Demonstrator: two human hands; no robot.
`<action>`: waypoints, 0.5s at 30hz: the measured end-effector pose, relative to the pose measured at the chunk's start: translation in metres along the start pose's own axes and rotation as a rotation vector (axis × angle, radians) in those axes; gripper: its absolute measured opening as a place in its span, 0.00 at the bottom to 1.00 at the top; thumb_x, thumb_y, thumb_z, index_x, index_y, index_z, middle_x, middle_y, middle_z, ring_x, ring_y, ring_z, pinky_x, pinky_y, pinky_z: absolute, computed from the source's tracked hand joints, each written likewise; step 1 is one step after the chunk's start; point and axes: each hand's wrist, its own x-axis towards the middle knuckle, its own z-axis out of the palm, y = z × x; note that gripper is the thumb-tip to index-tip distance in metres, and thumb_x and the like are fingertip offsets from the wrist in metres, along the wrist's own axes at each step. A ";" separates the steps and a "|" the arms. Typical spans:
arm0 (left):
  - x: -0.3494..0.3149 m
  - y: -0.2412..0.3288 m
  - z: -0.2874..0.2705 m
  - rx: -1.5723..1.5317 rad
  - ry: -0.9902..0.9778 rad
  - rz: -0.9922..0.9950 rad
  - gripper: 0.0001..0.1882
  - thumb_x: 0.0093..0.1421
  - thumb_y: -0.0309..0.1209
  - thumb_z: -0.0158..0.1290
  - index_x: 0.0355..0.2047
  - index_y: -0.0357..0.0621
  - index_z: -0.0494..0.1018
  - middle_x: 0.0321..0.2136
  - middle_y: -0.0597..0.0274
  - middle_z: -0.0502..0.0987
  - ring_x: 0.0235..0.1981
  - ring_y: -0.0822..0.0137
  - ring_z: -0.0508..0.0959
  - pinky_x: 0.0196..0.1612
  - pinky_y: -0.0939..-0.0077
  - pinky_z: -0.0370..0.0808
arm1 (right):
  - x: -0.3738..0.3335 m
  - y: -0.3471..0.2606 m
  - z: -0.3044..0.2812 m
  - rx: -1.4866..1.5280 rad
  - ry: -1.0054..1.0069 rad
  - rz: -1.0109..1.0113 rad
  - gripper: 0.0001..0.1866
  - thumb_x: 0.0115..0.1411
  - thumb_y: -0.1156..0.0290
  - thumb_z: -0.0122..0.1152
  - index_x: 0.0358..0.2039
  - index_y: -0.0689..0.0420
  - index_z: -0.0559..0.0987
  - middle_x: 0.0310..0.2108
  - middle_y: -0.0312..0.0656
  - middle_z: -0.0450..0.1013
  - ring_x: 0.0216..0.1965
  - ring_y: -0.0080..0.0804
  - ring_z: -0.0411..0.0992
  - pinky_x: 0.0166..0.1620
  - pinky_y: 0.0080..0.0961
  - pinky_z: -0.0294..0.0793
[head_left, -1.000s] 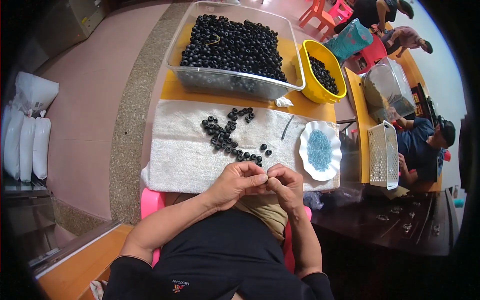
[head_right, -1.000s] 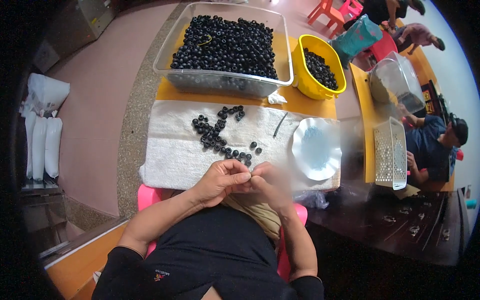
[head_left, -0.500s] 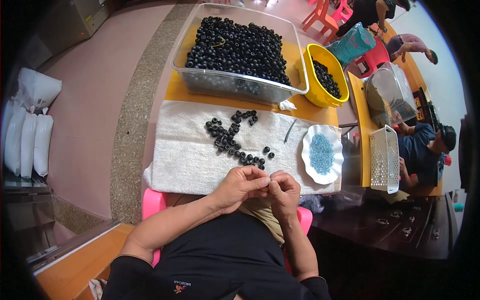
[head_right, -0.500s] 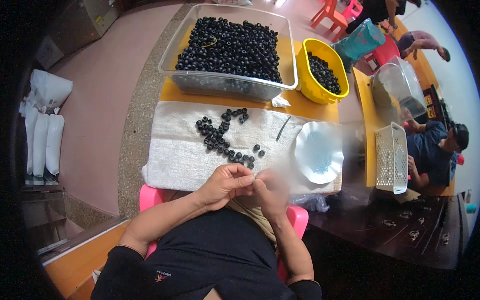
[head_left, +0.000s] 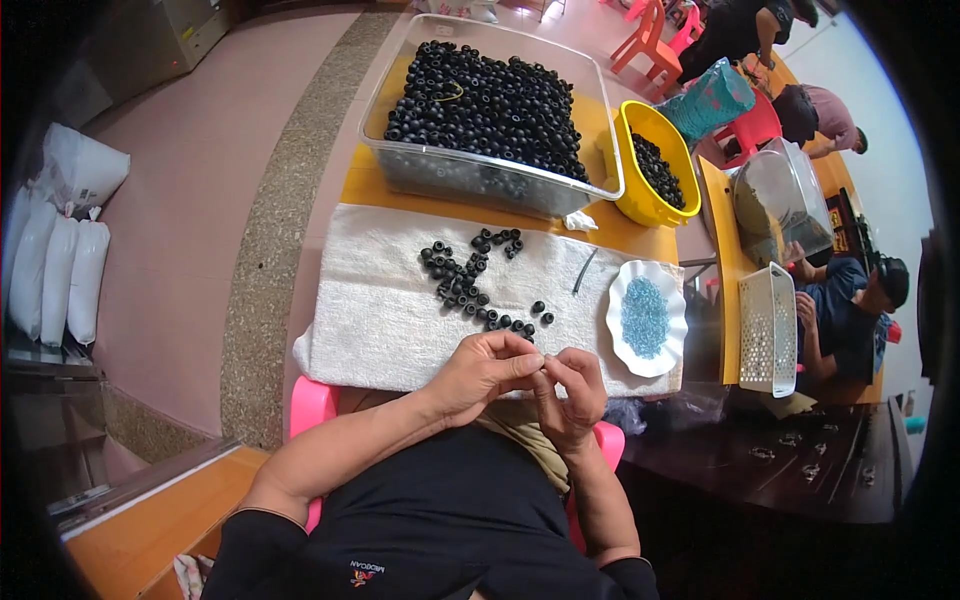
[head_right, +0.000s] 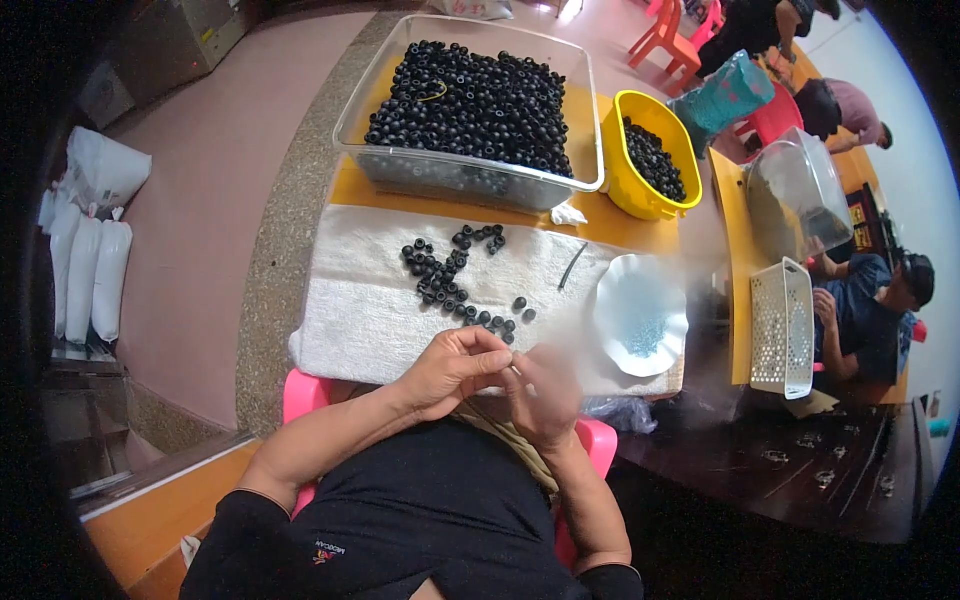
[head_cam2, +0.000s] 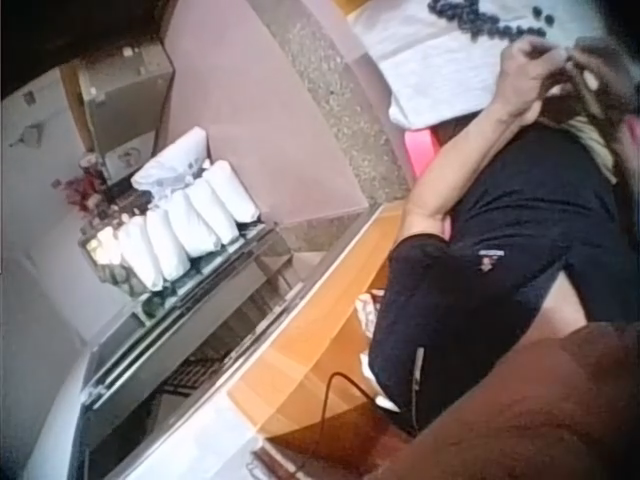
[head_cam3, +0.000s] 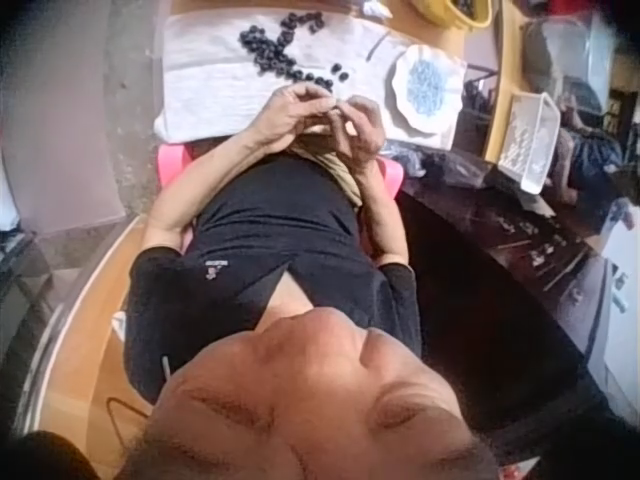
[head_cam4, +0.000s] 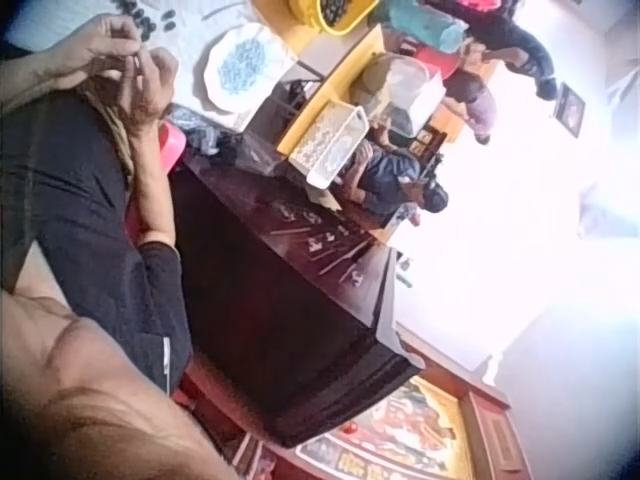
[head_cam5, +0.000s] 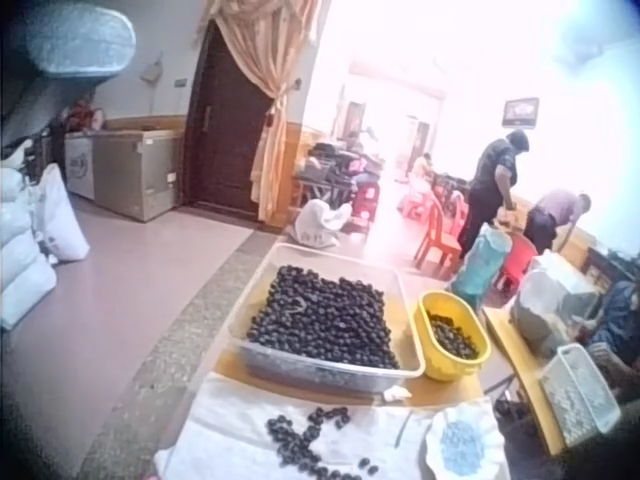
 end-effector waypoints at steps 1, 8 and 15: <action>0.000 0.000 0.000 -0.003 0.000 0.004 0.04 0.62 0.25 0.57 0.37 0.39 0.76 0.33 0.60 0.80 0.36 0.68 0.81 0.42 0.72 0.81 | 0.003 -0.002 -0.001 -0.056 0.014 -0.039 0.14 0.51 0.82 0.69 0.38 0.60 0.79 0.32 0.47 0.73 0.29 0.36 0.72 0.32 0.28 0.71; 0.003 0.009 -0.006 -0.010 0.047 0.082 0.04 0.62 0.24 0.57 0.37 0.39 0.77 0.33 0.60 0.80 0.35 0.69 0.80 0.42 0.73 0.80 | 0.028 0.006 -0.004 -0.014 -0.097 -0.022 0.08 0.51 0.83 0.66 0.34 0.63 0.79 0.29 0.46 0.73 0.29 0.35 0.73 0.32 0.25 0.72; 0.000 0.008 -0.002 0.029 0.073 0.124 0.05 0.61 0.25 0.58 0.37 0.40 0.77 0.33 0.62 0.79 0.33 0.72 0.79 0.39 0.78 0.79 | 0.102 0.042 0.013 0.027 -0.447 0.134 0.10 0.55 0.81 0.62 0.39 0.58 0.80 0.36 0.44 0.76 0.32 0.36 0.76 0.34 0.25 0.75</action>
